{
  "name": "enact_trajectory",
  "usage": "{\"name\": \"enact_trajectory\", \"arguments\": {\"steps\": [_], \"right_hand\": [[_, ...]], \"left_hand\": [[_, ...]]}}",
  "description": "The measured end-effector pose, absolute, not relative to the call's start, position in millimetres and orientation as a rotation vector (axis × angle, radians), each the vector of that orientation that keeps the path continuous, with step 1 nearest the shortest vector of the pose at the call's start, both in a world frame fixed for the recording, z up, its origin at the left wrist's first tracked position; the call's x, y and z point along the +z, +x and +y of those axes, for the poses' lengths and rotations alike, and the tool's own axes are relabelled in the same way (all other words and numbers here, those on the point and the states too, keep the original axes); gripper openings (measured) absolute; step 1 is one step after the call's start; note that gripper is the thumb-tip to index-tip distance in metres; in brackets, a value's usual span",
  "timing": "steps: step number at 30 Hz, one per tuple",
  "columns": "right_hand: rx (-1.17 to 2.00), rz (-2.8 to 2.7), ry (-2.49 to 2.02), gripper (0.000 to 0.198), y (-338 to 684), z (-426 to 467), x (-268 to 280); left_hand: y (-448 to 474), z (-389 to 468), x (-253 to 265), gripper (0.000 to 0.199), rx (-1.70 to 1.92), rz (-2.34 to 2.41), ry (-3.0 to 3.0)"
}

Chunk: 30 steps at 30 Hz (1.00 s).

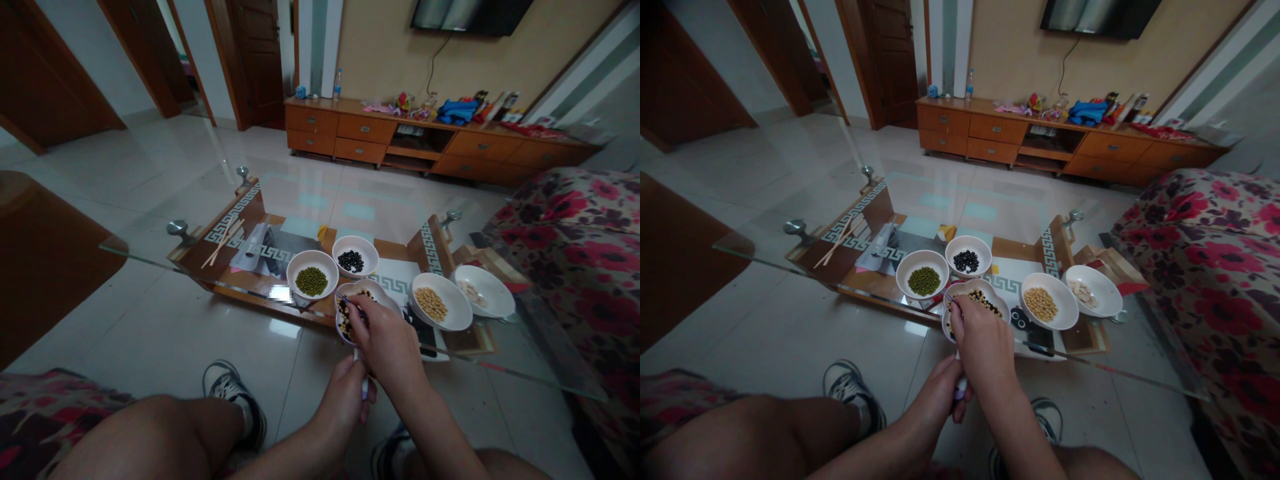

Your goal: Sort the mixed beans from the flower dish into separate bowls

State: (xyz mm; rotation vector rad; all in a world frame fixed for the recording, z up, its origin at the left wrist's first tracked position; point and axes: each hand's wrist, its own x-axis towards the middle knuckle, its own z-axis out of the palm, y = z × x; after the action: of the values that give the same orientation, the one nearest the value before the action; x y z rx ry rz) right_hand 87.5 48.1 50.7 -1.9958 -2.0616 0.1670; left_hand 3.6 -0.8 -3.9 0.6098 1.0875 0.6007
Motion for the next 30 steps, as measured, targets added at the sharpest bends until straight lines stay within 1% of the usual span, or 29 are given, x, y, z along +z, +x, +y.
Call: {"name": "enact_trajectory", "arguments": {"steps": [4, 12, 18, 30], "right_hand": [[0.164, -2.057, -2.054, 0.025, 96, 45, 54], [0.296, -2.175, -2.213, 0.026, 109, 41, 55], [0.412, -2.262, -2.243, 0.024, 108, 39, 57], [0.363, -2.261, -2.206, 0.024, 108, 36, 53]], "left_hand": [[3, -2, -4, 0.031, 0.614, 1.078, 0.618], [4, -1, -8, 0.033, 0.594, 1.091, 0.598], [3, -3, -6, 0.032, 0.610, 1.091, 0.604], [4, -2, -7, 0.030, 0.607, 1.084, 0.635]]}}
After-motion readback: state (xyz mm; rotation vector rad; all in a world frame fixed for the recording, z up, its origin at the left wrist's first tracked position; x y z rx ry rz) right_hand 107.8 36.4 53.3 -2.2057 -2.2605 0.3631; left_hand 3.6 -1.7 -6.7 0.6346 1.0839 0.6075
